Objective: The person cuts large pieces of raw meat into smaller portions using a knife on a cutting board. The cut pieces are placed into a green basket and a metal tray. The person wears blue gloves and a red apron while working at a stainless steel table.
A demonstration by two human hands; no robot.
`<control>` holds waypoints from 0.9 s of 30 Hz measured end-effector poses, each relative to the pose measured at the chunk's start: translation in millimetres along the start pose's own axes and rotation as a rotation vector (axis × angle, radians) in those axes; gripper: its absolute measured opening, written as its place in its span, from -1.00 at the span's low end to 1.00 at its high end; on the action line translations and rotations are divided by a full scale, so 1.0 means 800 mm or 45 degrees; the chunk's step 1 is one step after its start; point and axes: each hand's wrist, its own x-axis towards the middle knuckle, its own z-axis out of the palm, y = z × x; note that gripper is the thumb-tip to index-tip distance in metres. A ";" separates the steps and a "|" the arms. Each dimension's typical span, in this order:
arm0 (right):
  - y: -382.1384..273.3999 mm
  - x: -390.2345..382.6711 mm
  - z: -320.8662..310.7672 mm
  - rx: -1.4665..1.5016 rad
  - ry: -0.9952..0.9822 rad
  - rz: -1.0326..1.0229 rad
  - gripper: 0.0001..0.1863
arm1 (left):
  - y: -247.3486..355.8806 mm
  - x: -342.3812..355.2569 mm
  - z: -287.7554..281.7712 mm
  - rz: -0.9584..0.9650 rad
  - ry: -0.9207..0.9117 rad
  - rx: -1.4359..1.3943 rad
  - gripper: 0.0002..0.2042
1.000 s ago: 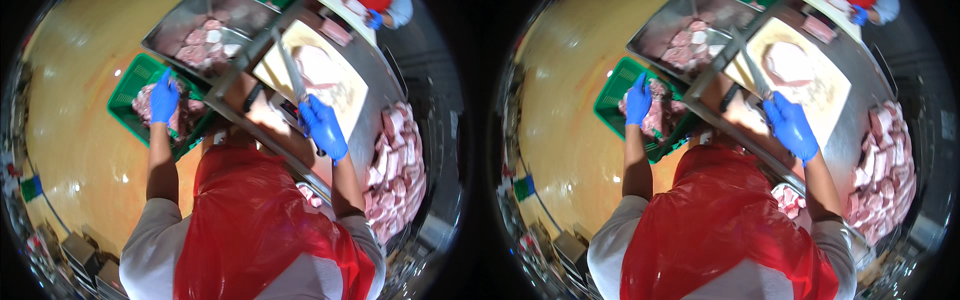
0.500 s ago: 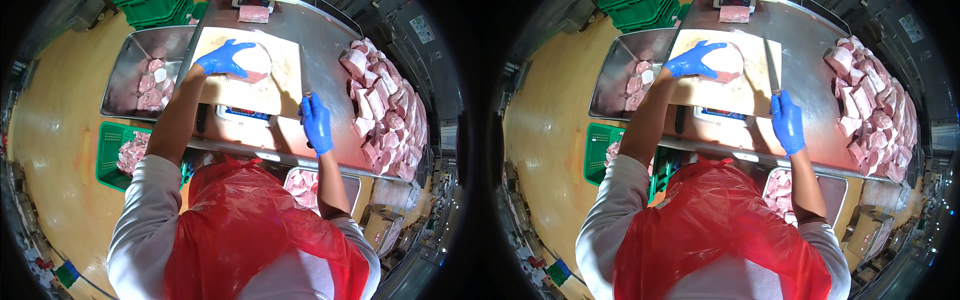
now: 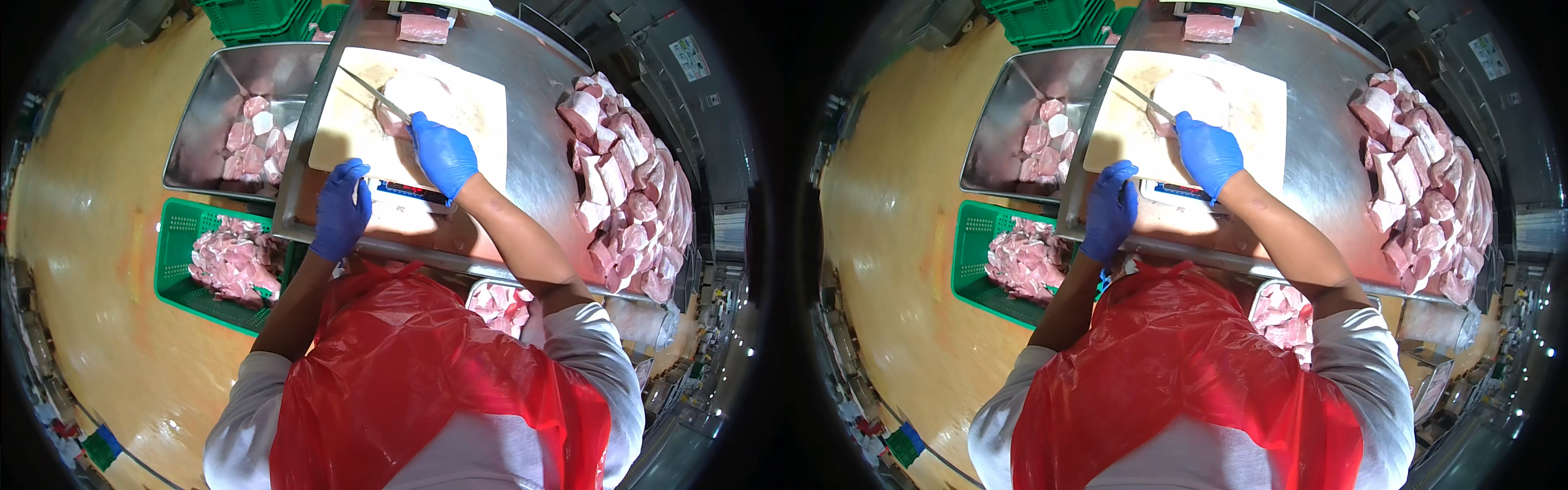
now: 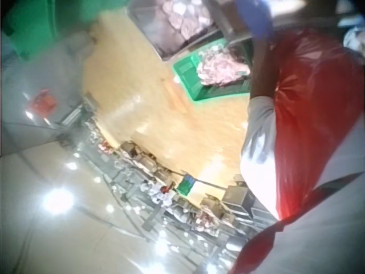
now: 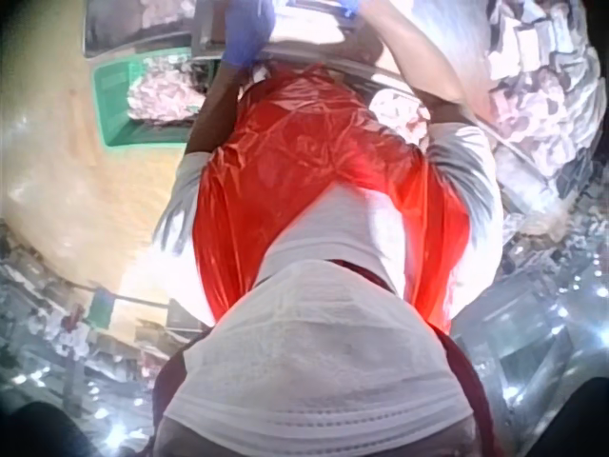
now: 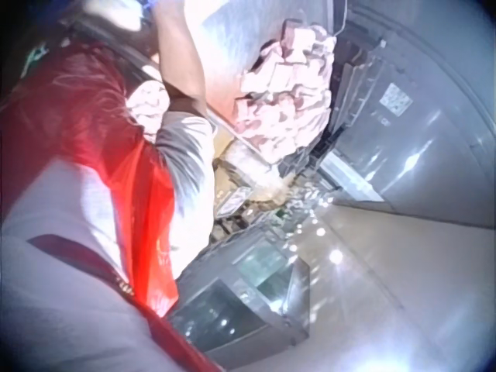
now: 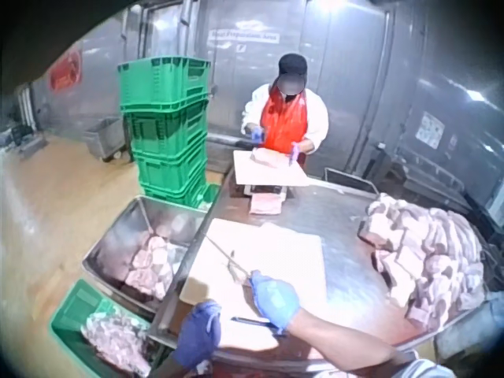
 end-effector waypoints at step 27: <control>0.063 -0.133 -0.055 0.323 0.253 0.447 -0.81 | -0.026 0.005 0.037 0.206 0.012 0.026 -0.88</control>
